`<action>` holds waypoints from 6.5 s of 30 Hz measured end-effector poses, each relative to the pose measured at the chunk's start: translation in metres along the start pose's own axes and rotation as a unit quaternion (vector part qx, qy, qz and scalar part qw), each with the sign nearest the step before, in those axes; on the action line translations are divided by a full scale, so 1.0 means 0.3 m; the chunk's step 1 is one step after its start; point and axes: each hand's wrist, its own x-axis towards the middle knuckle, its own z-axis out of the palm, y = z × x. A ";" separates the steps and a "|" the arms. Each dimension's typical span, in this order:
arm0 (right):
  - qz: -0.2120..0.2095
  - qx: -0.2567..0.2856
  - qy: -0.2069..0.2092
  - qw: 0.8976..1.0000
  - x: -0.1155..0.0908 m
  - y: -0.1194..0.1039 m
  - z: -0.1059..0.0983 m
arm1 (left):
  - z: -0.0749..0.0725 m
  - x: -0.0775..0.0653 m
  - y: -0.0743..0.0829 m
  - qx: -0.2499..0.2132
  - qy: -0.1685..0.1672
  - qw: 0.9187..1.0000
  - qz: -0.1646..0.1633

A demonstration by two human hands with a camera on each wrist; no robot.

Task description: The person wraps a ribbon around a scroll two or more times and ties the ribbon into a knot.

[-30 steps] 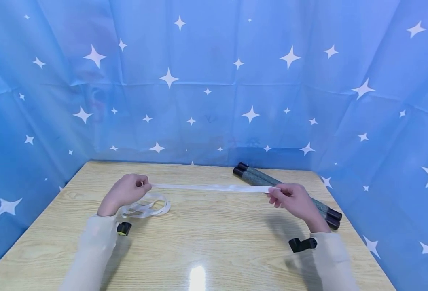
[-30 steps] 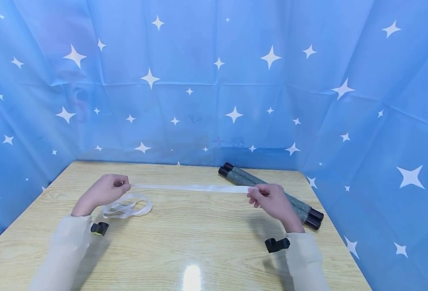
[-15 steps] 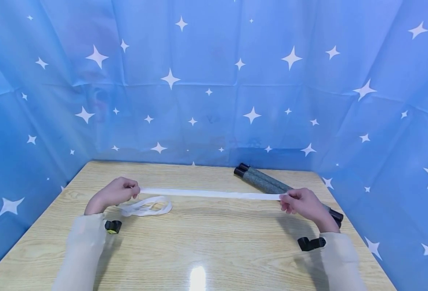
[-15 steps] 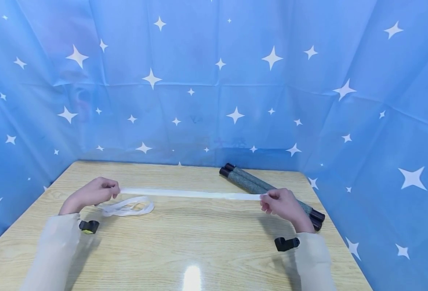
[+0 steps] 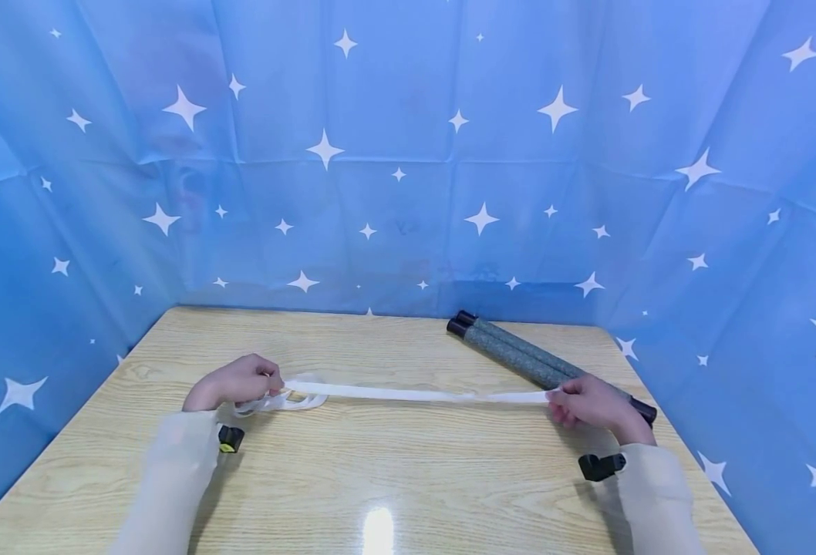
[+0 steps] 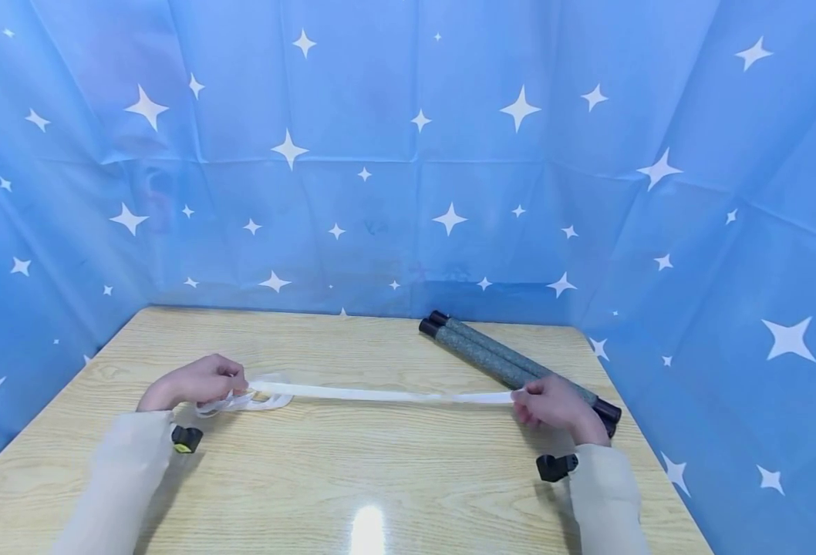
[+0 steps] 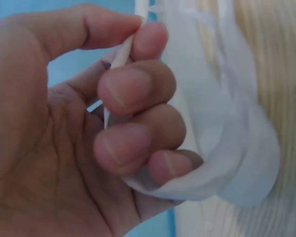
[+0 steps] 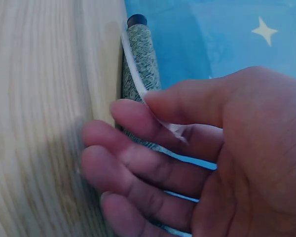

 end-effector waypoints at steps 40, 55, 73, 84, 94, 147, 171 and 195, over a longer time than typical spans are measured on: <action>-0.040 -0.150 0.100 0.983 0.071 -0.081 -0.078 | 0.110 0.045 0.021 0.078 0.008 0.997 -0.023; -0.033 -0.210 0.027 0.977 0.261 -0.038 -0.039 | 0.096 0.045 0.013 0.082 -0.006 0.996 -0.022; -0.026 -0.258 -0.011 0.966 0.285 -0.040 -0.043 | 0.105 0.048 0.019 0.070 -0.006 0.997 -0.025; -0.025 -0.290 -0.011 0.957 0.242 -0.088 -0.072 | 0.098 0.041 0.023 0.071 -0.006 0.997 -0.035; -0.061 -0.272 0.020 0.960 0.179 -0.180 -0.055 | 0.092 0.037 0.020 0.089 -0.024 0.995 -0.026; 0.073 -0.165 0.066 0.981 0.260 -0.696 0.566 | 0.096 0.051 0.025 0.060 -0.019 0.997 -0.043; -0.046 -0.149 0.041 0.987 0.188 -0.557 0.344 | 0.044 0.014 0.052 0.085 0.008 0.996 -0.019; -0.152 -0.139 0.004 0.978 0.164 -0.306 0.284 | 0.218 0.145 0.199 0.183 0.041 0.972 0.138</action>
